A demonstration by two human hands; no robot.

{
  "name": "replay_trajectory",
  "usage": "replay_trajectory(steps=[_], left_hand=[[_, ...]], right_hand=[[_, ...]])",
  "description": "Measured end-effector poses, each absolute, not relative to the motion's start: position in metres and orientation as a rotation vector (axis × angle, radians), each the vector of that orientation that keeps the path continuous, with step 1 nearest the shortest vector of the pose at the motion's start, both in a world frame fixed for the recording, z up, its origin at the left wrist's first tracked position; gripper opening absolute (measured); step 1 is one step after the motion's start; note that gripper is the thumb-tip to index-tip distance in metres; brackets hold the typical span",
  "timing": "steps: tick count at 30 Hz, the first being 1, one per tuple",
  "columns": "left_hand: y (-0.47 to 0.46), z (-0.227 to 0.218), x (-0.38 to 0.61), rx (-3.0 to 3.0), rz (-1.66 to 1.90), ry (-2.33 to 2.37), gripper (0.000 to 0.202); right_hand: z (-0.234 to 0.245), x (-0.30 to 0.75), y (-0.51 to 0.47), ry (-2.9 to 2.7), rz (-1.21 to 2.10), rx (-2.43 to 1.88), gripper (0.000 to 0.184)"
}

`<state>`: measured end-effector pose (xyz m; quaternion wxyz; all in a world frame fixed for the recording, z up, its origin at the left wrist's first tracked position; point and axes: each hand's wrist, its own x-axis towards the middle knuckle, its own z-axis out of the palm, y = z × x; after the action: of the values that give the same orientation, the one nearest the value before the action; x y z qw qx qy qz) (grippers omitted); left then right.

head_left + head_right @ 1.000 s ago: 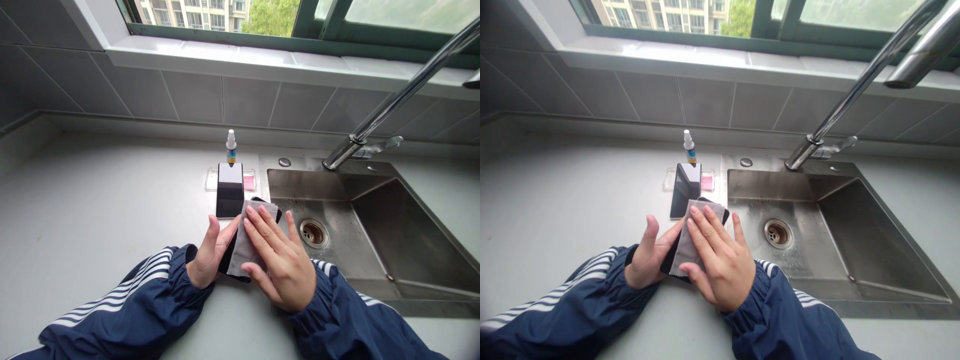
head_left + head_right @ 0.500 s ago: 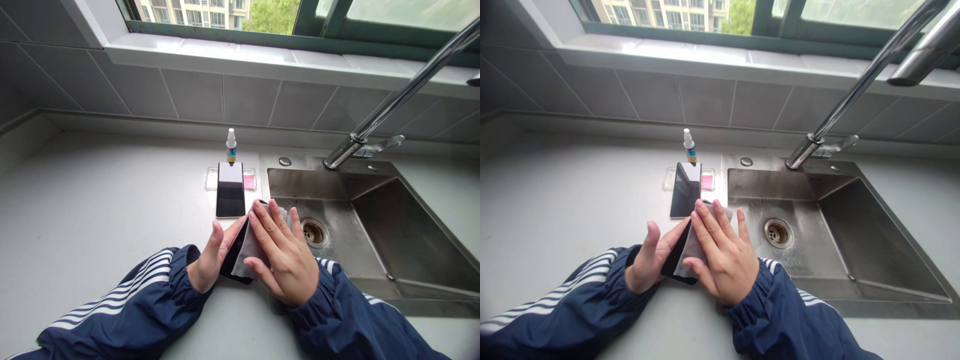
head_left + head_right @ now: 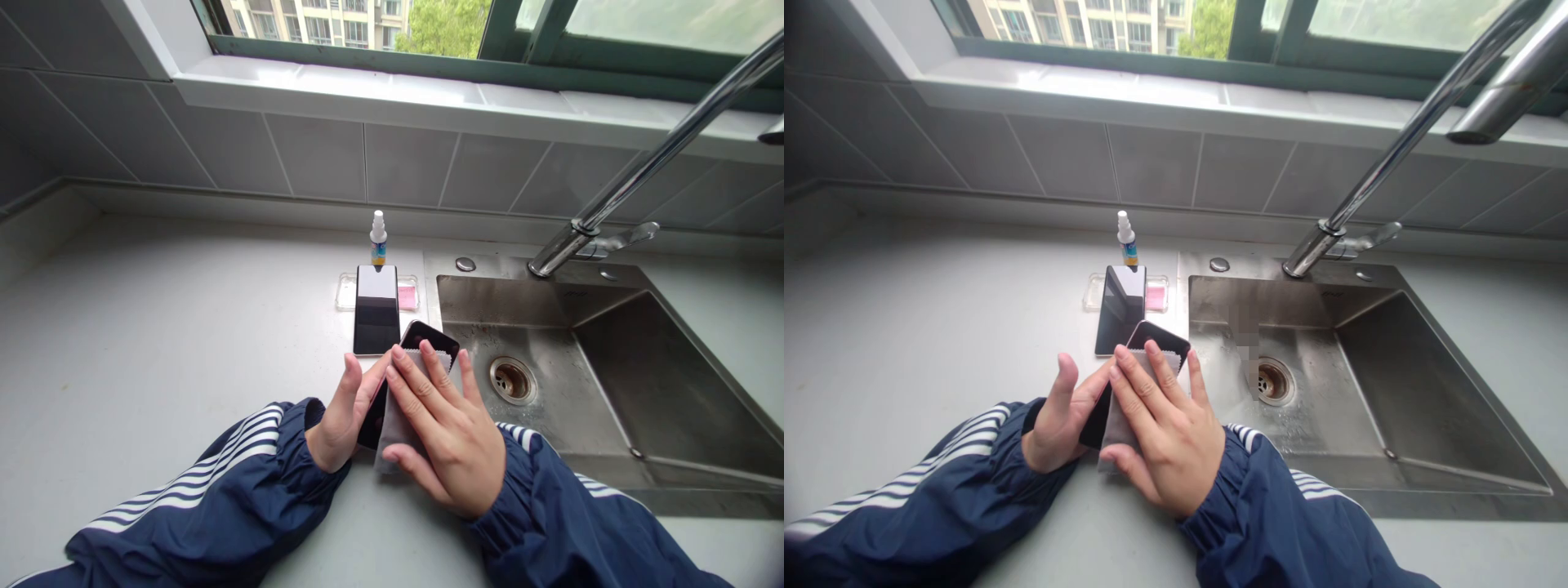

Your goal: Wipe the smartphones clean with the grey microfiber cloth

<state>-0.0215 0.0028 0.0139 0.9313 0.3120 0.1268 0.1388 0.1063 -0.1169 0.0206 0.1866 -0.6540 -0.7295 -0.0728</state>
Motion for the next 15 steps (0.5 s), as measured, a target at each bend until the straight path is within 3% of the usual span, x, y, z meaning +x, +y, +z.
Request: replay_trajectory(steps=[9, 15], left_hand=[[0.005, 0.023, -0.019, 0.504, 0.244, 0.256, 0.089], [0.003, 0.02, -0.018, 0.63, 0.303, 0.262, 0.083]], right_hand=[[0.016, 0.094, -0.12, -2.09, -0.175, -1.767, 0.073], [0.02, 0.113, -0.116, -1.901, -0.249, -1.953, 0.07]])
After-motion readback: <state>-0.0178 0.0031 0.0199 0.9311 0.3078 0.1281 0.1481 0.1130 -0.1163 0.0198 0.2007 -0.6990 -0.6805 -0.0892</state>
